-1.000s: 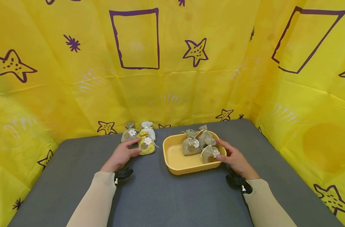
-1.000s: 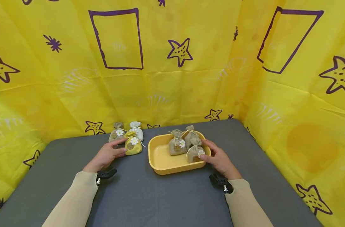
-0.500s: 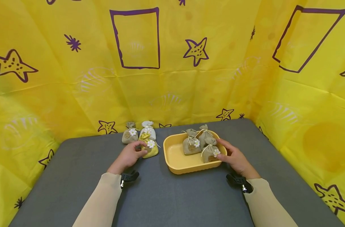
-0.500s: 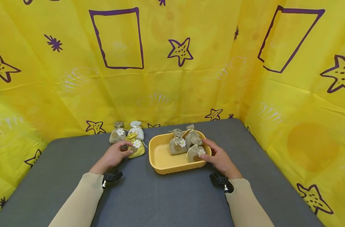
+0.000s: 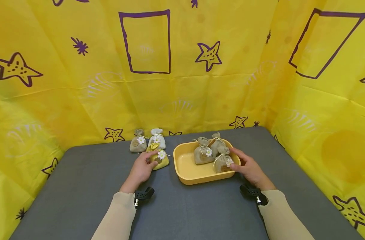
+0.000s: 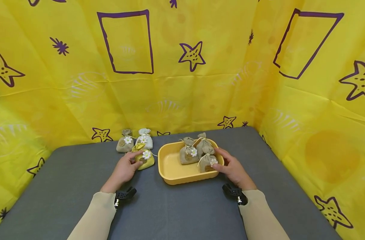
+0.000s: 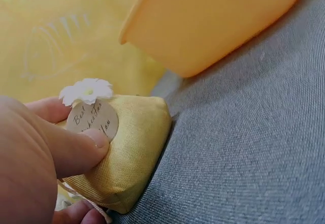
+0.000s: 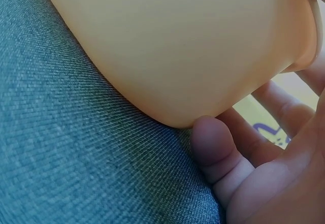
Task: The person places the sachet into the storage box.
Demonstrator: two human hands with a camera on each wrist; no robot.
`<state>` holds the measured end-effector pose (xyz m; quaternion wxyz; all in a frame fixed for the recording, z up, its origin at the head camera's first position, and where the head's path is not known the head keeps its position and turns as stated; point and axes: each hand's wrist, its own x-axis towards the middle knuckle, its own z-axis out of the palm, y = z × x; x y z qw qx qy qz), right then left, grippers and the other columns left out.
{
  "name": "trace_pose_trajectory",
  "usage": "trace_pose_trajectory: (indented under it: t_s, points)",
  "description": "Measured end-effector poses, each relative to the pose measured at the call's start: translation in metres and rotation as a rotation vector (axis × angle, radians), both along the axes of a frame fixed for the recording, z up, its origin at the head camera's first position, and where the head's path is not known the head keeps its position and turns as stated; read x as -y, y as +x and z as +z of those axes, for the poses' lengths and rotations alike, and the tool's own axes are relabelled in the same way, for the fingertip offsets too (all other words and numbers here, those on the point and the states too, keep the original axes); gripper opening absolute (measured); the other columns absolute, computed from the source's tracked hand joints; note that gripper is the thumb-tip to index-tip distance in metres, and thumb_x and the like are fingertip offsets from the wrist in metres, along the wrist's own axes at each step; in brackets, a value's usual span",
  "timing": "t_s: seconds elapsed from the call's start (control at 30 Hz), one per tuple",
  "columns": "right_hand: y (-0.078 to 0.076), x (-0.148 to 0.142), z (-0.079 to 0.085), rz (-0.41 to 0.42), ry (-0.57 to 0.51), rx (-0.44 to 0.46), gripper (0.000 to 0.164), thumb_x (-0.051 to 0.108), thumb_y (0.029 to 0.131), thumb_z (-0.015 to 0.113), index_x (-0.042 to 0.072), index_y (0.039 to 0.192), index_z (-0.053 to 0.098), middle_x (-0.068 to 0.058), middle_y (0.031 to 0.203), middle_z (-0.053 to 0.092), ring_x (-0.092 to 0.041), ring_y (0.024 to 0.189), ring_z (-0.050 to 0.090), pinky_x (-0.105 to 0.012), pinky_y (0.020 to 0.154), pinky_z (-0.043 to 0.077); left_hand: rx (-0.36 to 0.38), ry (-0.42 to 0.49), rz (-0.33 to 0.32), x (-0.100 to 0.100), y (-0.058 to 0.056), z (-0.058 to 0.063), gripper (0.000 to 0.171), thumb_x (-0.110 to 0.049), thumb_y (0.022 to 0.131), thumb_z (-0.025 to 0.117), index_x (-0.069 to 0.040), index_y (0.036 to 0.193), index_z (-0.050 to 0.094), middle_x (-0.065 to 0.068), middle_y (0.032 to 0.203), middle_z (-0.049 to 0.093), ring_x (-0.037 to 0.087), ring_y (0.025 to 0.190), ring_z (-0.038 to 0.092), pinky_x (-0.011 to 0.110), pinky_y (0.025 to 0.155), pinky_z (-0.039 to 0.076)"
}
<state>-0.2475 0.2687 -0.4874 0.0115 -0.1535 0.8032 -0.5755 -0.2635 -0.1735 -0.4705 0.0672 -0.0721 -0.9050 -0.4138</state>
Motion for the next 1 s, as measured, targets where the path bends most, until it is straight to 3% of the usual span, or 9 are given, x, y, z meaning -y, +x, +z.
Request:
trace_pose_trajectory:
  t_s: [0.3, 0.53, 0.63, 0.77, 0.83, 1.0]
  points:
    - [0.001, 0.001, 0.001, -0.002, 0.004, 0.008, 0.066, 0.018, 0.094, 0.071, 0.011, 0.153, 0.042, -0.015, 0.158, 0.030, -0.038, 0.144, 0.025, -0.017, 0.098, 0.035, -0.010, 0.127, 0.015, 0.001, 0.003, -0.002, 0.031, 0.000, 0.081, 0.080, -0.012, 0.109, 0.076, 0.004, 0.102, 0.060, 0.023, 0.085, 0.056, 0.036, 0.073, 0.045]
    - [0.001, 0.001, 0.001, -0.014, 0.041, 0.012, 0.065, 0.022, 0.094, 0.070, 0.013, 0.153, 0.043, -0.013, 0.158, 0.031, -0.037, 0.144, 0.024, -0.049, 0.110, 0.029, 0.004, 0.220, 0.024, 0.002, 0.002, 0.003, 0.031, 0.001, 0.079, 0.081, -0.009, 0.108, 0.078, 0.005, 0.100, 0.061, 0.022, 0.083, 0.053, 0.031, 0.070, 0.044]
    - [0.001, 0.001, 0.000, -0.015, 0.030, 0.013, 0.065, 0.022, 0.094, 0.070, 0.012, 0.152, 0.043, -0.013, 0.158, 0.031, -0.038, 0.145, 0.023, -0.056, 0.110, 0.025, 0.007, 0.284, 0.050, 0.005, 0.002, 0.009, 0.032, 0.002, 0.079, 0.080, -0.007, 0.109, 0.077, 0.008, 0.102, 0.061, 0.022, 0.083, 0.053, 0.026, 0.067, 0.045]
    - [0.001, 0.001, 0.001, -0.012, 0.019, 0.018, 0.066, 0.021, 0.094, 0.071, 0.012, 0.152, 0.042, -0.014, 0.158, 0.030, -0.039, 0.145, 0.021, -0.058, 0.110, 0.024, 0.036, 0.409, 0.068, 0.008, 0.003, 0.023, 0.033, 0.001, 0.081, 0.080, -0.002, 0.113, 0.075, 0.014, 0.119, 0.059, 0.024, 0.094, 0.059, 0.023, 0.069, 0.050]
    - [0.001, 0.001, 0.002, -0.013, 0.018, 0.021, 0.066, 0.021, 0.094, 0.071, 0.012, 0.152, 0.042, -0.014, 0.158, 0.030, -0.039, 0.145, 0.021, -0.058, 0.111, 0.024, 0.053, 0.454, 0.064, 0.005, 0.004, 0.031, 0.034, -0.001, 0.082, 0.080, -0.001, 0.115, 0.073, 0.015, 0.132, 0.053, 0.025, 0.101, 0.060, 0.023, 0.071, 0.051]
    - [0.001, 0.002, 0.002, -0.006, 0.011, 0.025, 0.066, 0.021, 0.094, 0.070, 0.012, 0.153, 0.042, -0.014, 0.159, 0.029, -0.039, 0.145, 0.021, -0.056, 0.110, 0.025, 0.066, 0.525, 0.019, -0.012, 0.006, 0.052, 0.036, -0.003, 0.082, 0.080, 0.001, 0.117, 0.072, 0.017, 0.141, 0.046, 0.030, 0.105, 0.058, 0.021, 0.072, 0.050]
